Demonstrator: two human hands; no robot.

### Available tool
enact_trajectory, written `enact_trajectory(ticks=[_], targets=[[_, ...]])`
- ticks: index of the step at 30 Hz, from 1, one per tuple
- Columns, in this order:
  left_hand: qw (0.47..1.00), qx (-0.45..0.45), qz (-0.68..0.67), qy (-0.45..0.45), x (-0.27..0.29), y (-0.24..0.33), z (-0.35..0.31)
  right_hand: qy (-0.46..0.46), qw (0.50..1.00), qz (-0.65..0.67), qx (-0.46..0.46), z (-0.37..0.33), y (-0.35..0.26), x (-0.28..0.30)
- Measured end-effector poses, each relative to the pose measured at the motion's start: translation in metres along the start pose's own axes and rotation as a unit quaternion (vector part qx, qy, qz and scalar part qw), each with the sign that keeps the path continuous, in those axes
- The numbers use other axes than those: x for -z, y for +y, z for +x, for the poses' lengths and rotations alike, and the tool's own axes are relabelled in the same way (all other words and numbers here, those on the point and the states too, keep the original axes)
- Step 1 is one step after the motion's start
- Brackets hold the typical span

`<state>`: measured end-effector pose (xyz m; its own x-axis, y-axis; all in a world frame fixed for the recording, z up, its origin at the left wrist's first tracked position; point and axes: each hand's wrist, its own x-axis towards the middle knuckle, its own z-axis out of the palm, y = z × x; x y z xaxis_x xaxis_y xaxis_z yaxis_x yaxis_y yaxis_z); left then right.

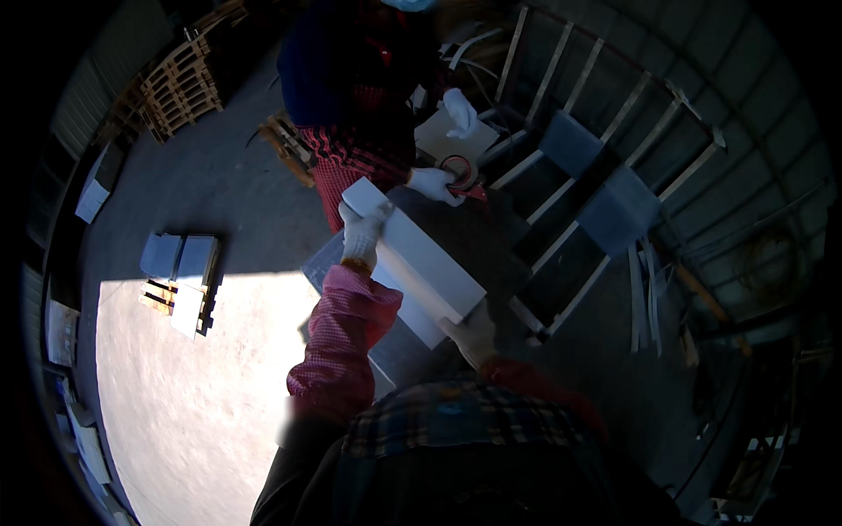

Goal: The person wraps rectangular boxes with gray paper, folds the edges, and secures them with tape. The person handles multiple boxes one at a time, aligns the paper, and tapes the seams while a coworker assists nearby.

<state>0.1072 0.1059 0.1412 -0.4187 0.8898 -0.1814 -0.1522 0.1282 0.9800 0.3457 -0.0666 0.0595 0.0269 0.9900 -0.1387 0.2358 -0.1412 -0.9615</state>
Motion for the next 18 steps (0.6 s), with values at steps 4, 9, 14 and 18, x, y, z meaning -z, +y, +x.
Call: enact_trajectory(ticks=[4,9,14,18], targets=[[0.999,0.011,-0.032,-0.026,0.004,-0.008,0.004,0.020,0.995,-0.092,-0.022,-0.008,-0.022,0.002],[0.999,-0.021,-0.032,-0.027,0.009,-0.029,0.022,0.011,0.995,-0.098,-0.023,-0.009,-0.040,0.010],[0.999,0.021,-0.007,-0.024,-0.002,0.003,-0.009,0.053,0.993,-0.105,-0.013,-0.008,-0.032,0.016],[1.000,0.023,-0.013,-0.015,-0.001,0.002,-0.008,0.012,0.993,-0.117,-0.020,-0.009,-0.027,0.017]])
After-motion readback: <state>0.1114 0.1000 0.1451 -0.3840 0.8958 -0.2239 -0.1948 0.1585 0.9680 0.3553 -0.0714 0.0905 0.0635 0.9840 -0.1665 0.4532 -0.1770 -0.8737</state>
